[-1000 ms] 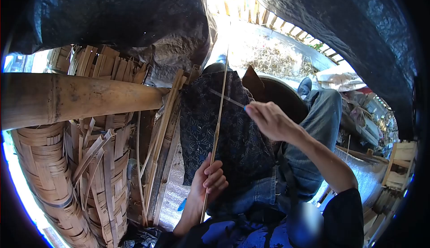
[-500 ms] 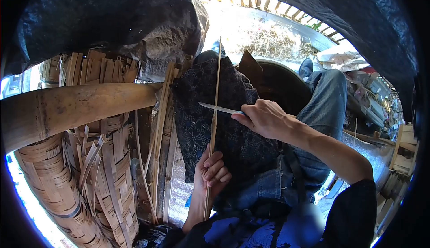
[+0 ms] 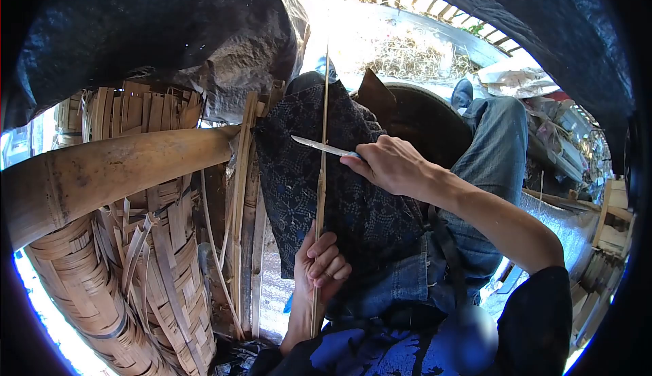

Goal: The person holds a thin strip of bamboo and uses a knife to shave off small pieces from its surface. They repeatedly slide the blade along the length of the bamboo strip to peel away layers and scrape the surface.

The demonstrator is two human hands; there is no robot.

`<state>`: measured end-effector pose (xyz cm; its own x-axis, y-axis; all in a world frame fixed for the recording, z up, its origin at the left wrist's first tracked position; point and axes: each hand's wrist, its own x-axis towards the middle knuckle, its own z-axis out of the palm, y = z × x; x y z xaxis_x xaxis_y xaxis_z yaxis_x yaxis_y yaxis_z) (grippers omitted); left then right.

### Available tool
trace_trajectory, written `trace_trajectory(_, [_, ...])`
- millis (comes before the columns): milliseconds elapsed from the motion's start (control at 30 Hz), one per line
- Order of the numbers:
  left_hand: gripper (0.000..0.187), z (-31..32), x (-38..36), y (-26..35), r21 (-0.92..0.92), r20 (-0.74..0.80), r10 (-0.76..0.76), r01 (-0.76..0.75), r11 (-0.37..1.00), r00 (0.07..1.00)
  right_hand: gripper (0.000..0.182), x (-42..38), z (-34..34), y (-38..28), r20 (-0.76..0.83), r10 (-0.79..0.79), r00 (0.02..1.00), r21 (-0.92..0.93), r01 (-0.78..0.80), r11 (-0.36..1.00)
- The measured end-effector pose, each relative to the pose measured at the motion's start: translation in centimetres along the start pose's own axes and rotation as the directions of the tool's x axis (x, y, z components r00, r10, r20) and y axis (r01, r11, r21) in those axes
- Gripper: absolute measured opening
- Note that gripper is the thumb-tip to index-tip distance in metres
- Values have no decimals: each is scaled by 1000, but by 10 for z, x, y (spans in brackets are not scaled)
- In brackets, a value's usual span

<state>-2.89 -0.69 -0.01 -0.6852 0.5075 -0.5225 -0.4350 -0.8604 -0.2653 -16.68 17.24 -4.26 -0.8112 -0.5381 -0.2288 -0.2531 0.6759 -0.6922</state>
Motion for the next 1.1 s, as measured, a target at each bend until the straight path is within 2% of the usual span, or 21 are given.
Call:
trace_trajectory(67, [50,-2,0,0,-6,4,-1,1,1000,1000,58,1,-1,1,9,3,1000,20,-3,1000])
trace_trajectory(133, [47,-7,1,1,2,87,-4,4,1000,996,59,3,-2,2,32,21,999,64,-23,998])
trace_trajectory(167, [47,-5,1,1,1,86,-5,4,1000,996,59,3,-1,2,33,22,999,64,-24,998])
trace_trajectory(233, [49,1,0,0,18,-11,9,-8,1000,1000,59,4,1,4,-6,-12,1000,63,13,998])
trace_trajectory(467, [49,-1,0,1,32,1,9,-9,999,1000,59,5,4,3,-45,-4,999,38,6,999])
trace_trajectory(667, [49,1,-1,-1,41,-13,6,-5,999,1000,59,16,10,12,-144,4,990,19,-1,1000])
trace_trajectory(733, [49,0,-2,-1,9,-12,12,-12,1000,1000,59,19,10,12,-83,26,996,40,-22,999])
trace_trajectory(867, [50,1,-3,-2,-12,-25,20,-20,1000,999,59,23,10,16,-94,9,996,51,-5,999])
trace_trajectory(933, [49,0,-4,-3,2,-6,-4,4,1000,1000,56,30,7,18,-107,66,992,67,-59,996])
trace_trajectory(1033, [49,0,-7,-4,-16,1,5,-5,1000,1000,58,40,1,20,-62,64,996,84,-59,995])
trace_trajectory(1100, [49,-1,-9,-4,-28,4,6,-6,1000,1000,59,45,7,26,-89,31,996,76,-25,997])
